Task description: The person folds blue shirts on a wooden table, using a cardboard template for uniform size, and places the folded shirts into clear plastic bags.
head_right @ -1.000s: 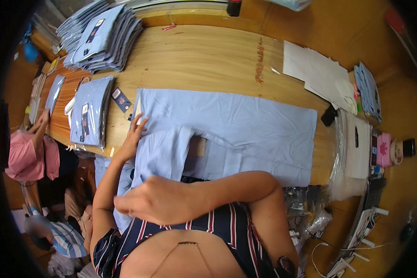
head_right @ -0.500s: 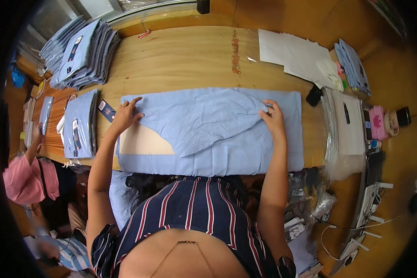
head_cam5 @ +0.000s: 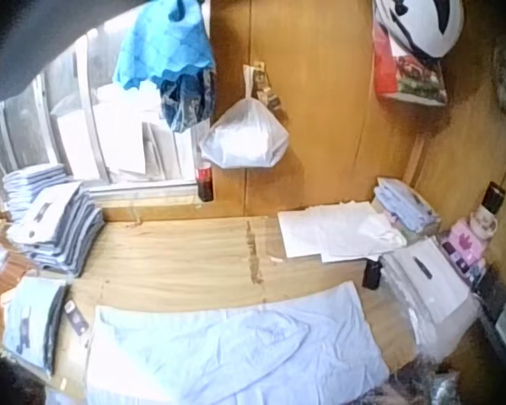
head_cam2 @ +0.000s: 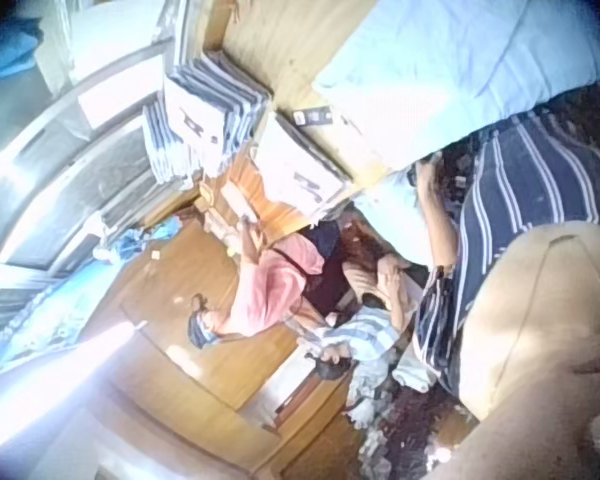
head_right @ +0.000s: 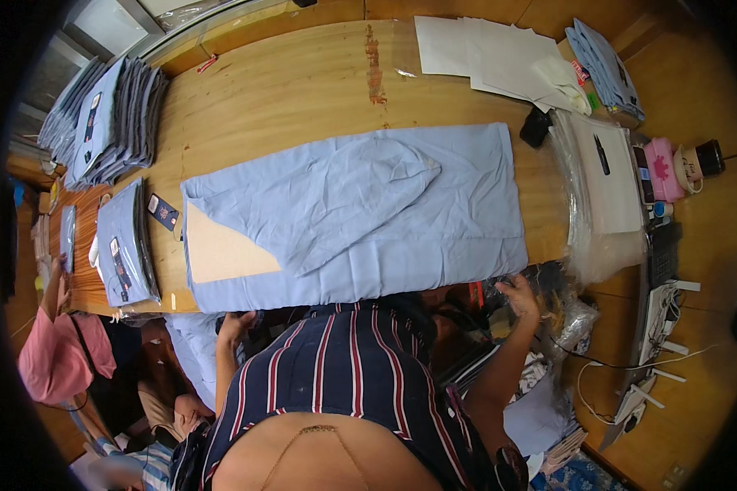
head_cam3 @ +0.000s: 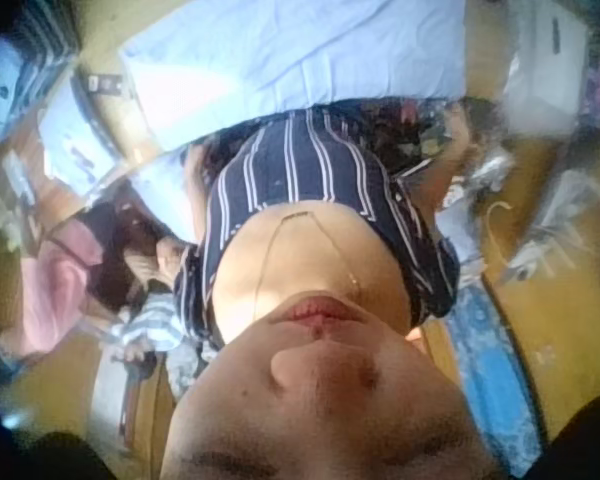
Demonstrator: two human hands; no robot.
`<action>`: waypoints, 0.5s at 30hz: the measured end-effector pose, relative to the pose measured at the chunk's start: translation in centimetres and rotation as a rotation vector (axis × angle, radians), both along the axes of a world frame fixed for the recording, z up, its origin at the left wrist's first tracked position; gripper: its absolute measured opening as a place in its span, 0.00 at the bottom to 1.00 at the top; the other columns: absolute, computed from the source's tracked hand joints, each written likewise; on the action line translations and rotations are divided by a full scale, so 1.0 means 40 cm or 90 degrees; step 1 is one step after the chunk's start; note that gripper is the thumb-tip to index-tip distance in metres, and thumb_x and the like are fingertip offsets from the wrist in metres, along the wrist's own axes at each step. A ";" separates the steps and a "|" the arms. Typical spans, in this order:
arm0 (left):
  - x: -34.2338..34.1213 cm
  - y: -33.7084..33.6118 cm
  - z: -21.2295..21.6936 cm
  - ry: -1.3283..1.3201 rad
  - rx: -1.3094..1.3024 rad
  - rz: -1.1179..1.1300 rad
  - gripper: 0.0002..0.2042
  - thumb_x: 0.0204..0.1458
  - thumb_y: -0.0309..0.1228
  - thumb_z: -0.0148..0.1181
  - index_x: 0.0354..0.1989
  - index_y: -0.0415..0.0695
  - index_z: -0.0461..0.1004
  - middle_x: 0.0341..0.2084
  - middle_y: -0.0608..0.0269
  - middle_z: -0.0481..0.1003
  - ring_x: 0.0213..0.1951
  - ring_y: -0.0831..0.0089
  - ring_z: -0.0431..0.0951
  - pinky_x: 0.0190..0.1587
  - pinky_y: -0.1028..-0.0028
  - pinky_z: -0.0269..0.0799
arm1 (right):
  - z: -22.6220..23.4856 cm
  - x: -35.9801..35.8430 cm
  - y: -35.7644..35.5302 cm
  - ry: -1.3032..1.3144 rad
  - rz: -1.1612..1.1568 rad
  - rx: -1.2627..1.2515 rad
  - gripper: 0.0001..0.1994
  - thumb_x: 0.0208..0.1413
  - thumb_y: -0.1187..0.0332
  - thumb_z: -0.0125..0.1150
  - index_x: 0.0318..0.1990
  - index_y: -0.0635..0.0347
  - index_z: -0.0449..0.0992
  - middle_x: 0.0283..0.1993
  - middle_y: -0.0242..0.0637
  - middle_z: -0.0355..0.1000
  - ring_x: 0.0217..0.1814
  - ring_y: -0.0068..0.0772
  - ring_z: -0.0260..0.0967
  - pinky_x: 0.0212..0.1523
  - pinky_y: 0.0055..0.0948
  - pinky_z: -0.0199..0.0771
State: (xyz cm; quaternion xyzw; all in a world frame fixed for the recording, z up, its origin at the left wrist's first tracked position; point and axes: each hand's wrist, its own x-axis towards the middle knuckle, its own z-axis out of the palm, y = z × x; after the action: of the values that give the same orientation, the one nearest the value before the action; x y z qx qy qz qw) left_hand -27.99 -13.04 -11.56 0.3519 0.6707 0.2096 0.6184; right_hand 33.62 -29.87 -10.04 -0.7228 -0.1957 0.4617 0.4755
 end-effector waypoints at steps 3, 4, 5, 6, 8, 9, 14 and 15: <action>0.008 0.023 -0.116 0.029 0.077 -0.149 0.27 0.40 0.33 0.63 0.49 0.36 0.62 0.43 0.57 0.68 0.40 0.64 0.69 0.42 0.70 0.64 | -0.039 -0.034 -0.012 0.172 -0.065 0.070 0.23 0.39 0.76 0.62 0.47 0.65 0.65 0.46 0.38 0.65 0.48 0.32 0.60 0.47 0.27 0.62; 0.068 0.002 -0.074 0.128 0.072 -0.201 0.27 0.39 0.32 0.63 0.49 0.36 0.62 0.43 0.57 0.68 0.41 0.62 0.68 0.44 0.69 0.63 | -0.049 -0.033 -0.017 0.159 -0.083 0.052 0.23 0.39 0.76 0.62 0.46 0.65 0.65 0.45 0.37 0.65 0.47 0.32 0.61 0.46 0.27 0.62; 0.099 0.016 -0.018 0.242 0.060 -0.284 0.27 0.38 0.31 0.63 0.49 0.35 0.63 0.43 0.56 0.68 0.43 0.61 0.68 0.46 0.68 0.61 | -0.054 -0.048 -0.050 0.161 -0.132 0.030 0.22 0.40 0.76 0.62 0.46 0.66 0.66 0.44 0.37 0.66 0.46 0.32 0.62 0.46 0.27 0.62; 0.079 0.019 0.002 0.189 -0.070 -0.365 0.25 0.37 0.32 0.63 0.45 0.34 0.66 0.39 0.54 0.71 0.42 0.62 0.68 0.45 0.69 0.62 | 0.007 -0.076 -0.042 0.141 -0.138 0.006 0.18 0.42 0.77 0.59 0.44 0.68 0.66 0.42 0.36 0.66 0.43 0.30 0.63 0.45 0.27 0.63; -0.035 0.039 0.007 0.232 -0.024 -0.613 0.23 0.36 0.36 0.65 0.41 0.35 0.69 0.32 0.55 0.73 0.37 0.64 0.71 0.41 0.69 0.65 | 0.094 -0.060 -0.083 0.027 -0.121 -0.015 0.17 0.43 0.77 0.58 0.44 0.69 0.66 0.41 0.35 0.66 0.41 0.31 0.64 0.45 0.28 0.63; -0.064 0.056 0.079 0.226 -0.016 -0.591 0.23 0.36 0.36 0.66 0.39 0.35 0.70 0.31 0.57 0.73 0.35 0.67 0.71 0.38 0.69 0.66 | 0.109 -0.036 -0.115 -0.029 -0.116 -0.033 0.17 0.44 0.78 0.57 0.44 0.69 0.66 0.40 0.35 0.67 0.40 0.31 0.64 0.44 0.28 0.63; -0.102 0.198 0.369 -0.131 0.197 -0.161 0.27 0.30 0.32 0.70 0.41 0.38 0.67 0.30 0.64 0.72 0.32 0.74 0.73 0.35 0.76 0.69 | 0.280 -0.003 0.077 -0.034 -0.196 0.370 0.18 0.47 0.76 0.53 0.48 0.69 0.63 0.49 0.38 0.62 0.49 0.28 0.60 0.51 0.27 0.56; -0.083 0.258 0.399 -0.222 0.279 -0.118 0.30 0.29 0.31 0.70 0.45 0.39 0.65 0.34 0.63 0.71 0.34 0.74 0.72 0.38 0.76 0.68 | 0.337 -0.032 0.173 -0.052 -0.170 0.492 0.19 0.49 0.74 0.53 0.49 0.70 0.62 0.50 0.39 0.61 0.50 0.28 0.58 0.53 0.28 0.54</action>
State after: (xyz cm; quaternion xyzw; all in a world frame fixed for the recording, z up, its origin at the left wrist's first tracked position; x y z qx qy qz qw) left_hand -31.31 -2.73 4.39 0.4957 0.4576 0.3494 0.6502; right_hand 32.33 -22.96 3.45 -0.5276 -0.2779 0.2590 0.7598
